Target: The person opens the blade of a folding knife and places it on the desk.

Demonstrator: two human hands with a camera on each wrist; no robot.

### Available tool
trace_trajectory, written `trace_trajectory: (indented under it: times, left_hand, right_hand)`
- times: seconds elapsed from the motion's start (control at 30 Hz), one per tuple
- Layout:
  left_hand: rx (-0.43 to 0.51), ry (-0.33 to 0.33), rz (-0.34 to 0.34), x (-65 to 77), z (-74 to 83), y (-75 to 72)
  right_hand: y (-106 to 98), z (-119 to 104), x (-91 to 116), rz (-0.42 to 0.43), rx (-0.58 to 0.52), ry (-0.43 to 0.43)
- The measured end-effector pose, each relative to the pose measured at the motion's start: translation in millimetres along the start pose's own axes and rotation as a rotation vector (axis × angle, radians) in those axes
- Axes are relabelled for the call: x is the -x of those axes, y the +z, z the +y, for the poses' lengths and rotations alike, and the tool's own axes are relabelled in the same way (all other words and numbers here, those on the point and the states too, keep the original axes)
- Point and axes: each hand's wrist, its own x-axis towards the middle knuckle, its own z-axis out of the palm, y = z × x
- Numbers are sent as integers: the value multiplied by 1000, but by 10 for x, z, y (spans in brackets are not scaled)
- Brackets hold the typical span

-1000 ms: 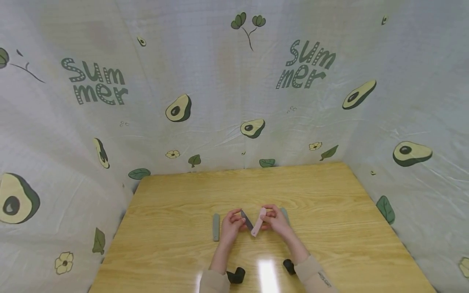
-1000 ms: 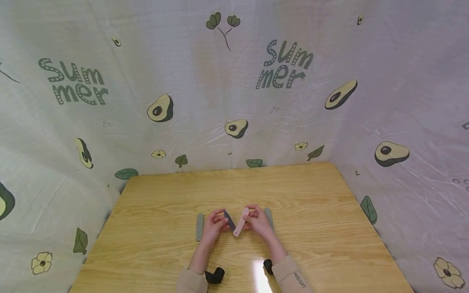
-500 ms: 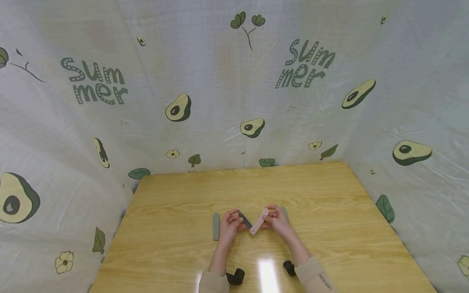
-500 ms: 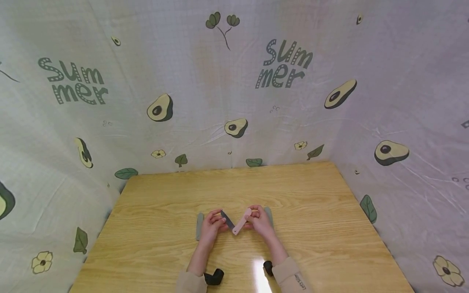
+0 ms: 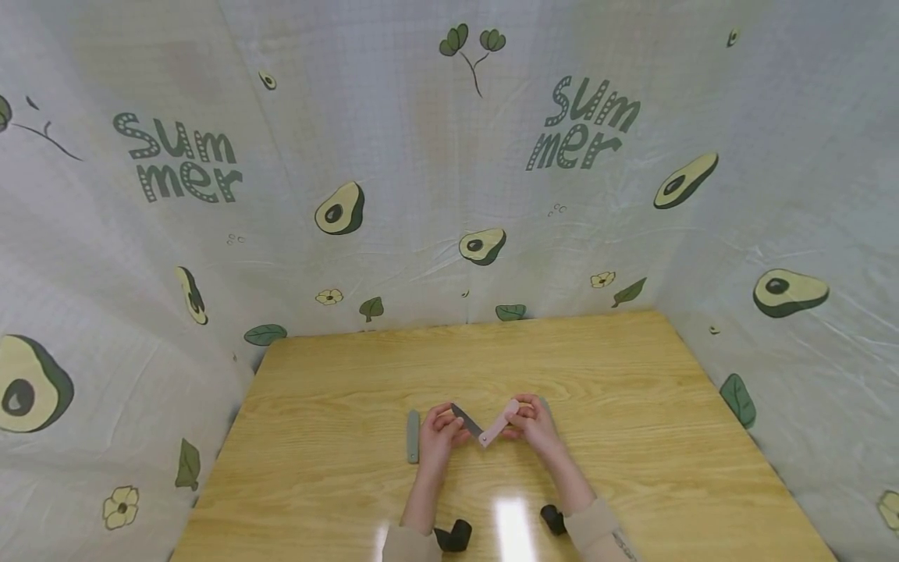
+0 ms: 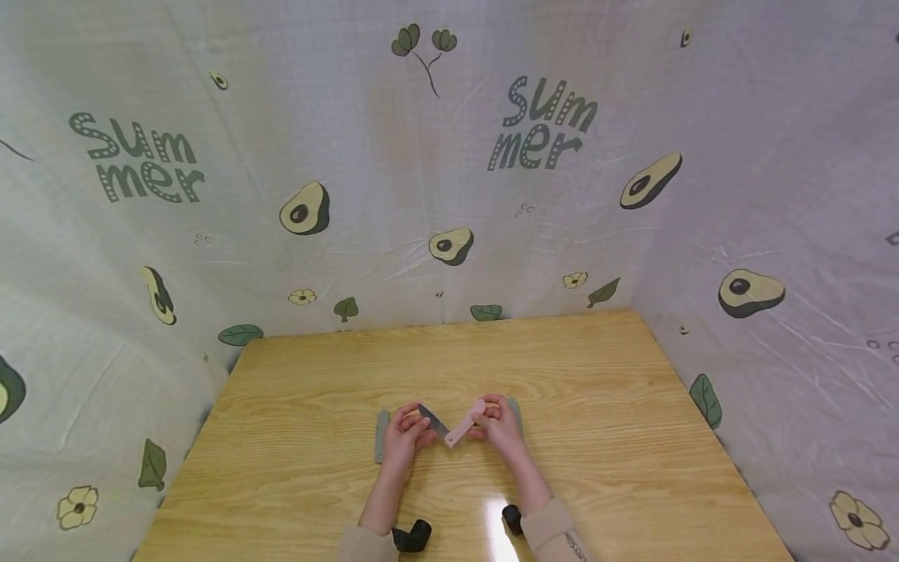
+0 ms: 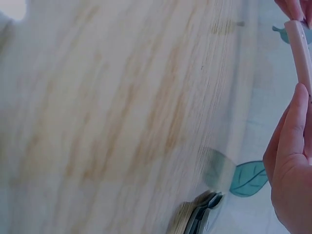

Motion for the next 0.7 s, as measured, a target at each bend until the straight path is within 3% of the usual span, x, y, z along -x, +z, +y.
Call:
trace_trajectory:
  times: [0.37,0.7]
  left_hand:
    - [50,-22,54,13,11,13]
    - [116,34,99,35,29,61]
  right_hand:
    - [5,16,16,26,-57,-8]
    - [23,8,46,49,-170,0]
